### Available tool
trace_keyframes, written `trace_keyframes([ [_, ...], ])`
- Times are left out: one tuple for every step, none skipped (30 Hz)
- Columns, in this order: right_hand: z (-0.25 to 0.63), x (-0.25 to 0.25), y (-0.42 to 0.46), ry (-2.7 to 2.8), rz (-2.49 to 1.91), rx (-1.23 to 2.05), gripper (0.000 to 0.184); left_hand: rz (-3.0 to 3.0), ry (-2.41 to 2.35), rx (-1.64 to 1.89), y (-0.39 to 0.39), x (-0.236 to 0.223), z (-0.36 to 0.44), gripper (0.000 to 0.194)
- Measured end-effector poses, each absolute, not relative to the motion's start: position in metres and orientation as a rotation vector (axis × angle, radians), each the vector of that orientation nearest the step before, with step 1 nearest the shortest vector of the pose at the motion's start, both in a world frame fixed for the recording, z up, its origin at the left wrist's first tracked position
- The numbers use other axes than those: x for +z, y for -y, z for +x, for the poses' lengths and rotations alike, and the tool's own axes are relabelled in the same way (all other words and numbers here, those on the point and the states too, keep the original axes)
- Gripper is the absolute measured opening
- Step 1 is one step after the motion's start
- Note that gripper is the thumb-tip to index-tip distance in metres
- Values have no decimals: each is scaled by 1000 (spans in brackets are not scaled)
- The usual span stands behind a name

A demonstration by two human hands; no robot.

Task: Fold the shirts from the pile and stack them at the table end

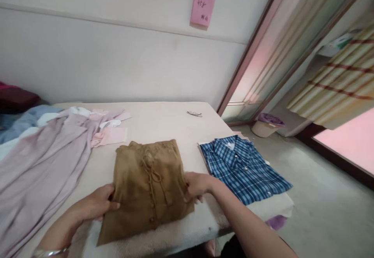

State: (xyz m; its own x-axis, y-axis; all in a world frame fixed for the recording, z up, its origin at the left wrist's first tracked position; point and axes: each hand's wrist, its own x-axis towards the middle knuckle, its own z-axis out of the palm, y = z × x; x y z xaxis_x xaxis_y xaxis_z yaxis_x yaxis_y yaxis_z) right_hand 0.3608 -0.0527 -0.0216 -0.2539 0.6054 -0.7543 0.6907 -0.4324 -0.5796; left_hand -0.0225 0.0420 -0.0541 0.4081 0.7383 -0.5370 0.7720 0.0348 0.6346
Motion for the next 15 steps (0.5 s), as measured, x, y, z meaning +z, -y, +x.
trace_keyframes([
  [367,-22,58,-1575,1781,-1819,22,1670,-1324,-64,-38,-50,-24,38],
  [373,-22,60,-1552,1762,-1815,21,1662,-1341,-68,-37,-46,-24,40],
  [379,-22,59,-1564,1777,-1799,21,1685,-1384,-50,-40,-42,-24,41],
  [384,-23,56,-1603,1821,-1770,22,1741,-1451,-3,-44,-39,-22,41],
  [388,-23,50,-1664,1894,-1731,24,1811,-1545,72,-51,-37,-19,42],
  [391,-24,42,-1737,1991,-1673,27,1875,-1660,164,-60,-36,-16,41],
  [391,-25,34,-1806,2119,-1592,30,1914,-1772,254,-68,-37,-12,39],
  [390,-26,25,-1865,2267,-1494,30,1929,-1864,327,-76,-39,-8,35],
  [388,-28,16,-1917,2413,-1391,28,1923,-1922,380,-83,-42,-3,31],
  [384,-30,8,-1965,2535,-1292,27,1903,-1952,413,-88,-45,2,28],
  [380,-33,1,-2010,2626,-1202,27,1881,-1962,435,-91,-48,6,25],
  [375,-36,-5,-2048,2685,-1131,27,1860,-1961,454,-93,-51,9,22],
  [370,-38,-10,-2081,2725,-1071,28,1841,-1959,472,-93,-54,11,20],
  [366,-41,-14,-2104,2751,-1024,29,1830,-1959,493,-92,-55,13,17],
  [362,-44,-18,-2110,2770,-989,29,1826,-1954,519,-91,-55,14,14],
])
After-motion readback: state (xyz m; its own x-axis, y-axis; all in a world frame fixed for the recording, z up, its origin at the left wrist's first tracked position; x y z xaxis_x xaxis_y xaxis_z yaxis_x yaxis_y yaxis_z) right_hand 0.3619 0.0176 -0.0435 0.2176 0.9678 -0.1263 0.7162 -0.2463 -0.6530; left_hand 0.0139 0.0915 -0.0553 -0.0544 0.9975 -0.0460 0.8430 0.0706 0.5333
